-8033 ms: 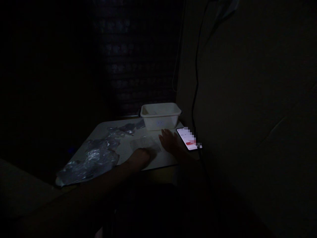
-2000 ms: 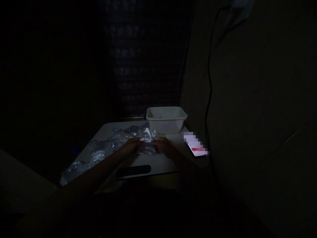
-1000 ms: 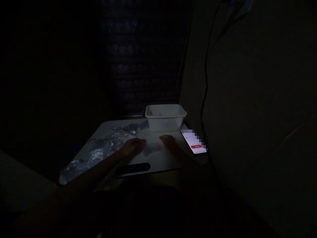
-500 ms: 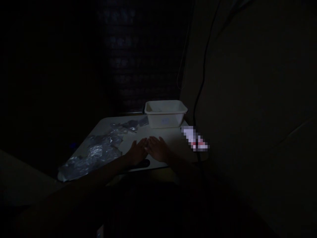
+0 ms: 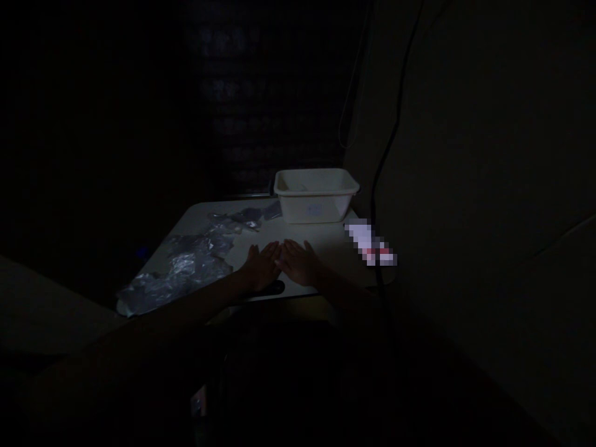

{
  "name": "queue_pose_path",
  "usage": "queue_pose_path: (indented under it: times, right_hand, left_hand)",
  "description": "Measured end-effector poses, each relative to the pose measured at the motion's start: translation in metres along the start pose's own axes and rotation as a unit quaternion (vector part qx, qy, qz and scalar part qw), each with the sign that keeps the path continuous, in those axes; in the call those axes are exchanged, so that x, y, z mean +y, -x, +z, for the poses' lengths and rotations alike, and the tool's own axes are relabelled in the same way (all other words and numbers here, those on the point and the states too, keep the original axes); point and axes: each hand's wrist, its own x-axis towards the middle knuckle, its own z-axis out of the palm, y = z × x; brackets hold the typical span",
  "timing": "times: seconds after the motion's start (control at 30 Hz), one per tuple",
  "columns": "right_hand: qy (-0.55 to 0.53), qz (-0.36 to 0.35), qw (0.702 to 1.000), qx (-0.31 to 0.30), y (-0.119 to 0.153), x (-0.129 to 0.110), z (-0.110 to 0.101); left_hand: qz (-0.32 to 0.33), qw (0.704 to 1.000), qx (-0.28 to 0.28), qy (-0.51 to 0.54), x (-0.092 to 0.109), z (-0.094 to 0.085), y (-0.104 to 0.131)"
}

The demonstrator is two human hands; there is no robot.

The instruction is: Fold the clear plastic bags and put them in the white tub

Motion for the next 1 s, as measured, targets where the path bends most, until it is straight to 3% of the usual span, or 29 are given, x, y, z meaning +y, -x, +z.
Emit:
queue_pose_path:
  times: [0.3,0.47,0.63,0.83,1.0]
  right_hand:
    - [-0.024,-0.008,1.0,-0.003,-0.001,0.0,0.0]
    - [-0.112,0.043,0.993,0.007,-0.011,0.005,0.002]
    - [-0.126,0.119,0.984,0.051,-0.025,0.024,-0.011]
    - [-0.031,0.161,0.986,0.011,-0.025,0.031,-0.024]
    - [-0.017,0.175,0.984,-0.004,-0.033,0.025,-0.022]
  left_hand:
    - [-0.004,1.0,-0.017,0.001,0.001,-0.006,0.001]
    - [-0.001,0.999,-0.029,0.04,-0.003,-0.007,-0.003]
    - [-0.043,0.991,0.046,0.116,-0.023,-0.015,-0.012]
    - [-0.135,0.975,0.064,0.167,-0.038,-0.019,-0.015]
    - [-0.143,0.936,0.107,0.304,-0.042,-0.006,-0.024]
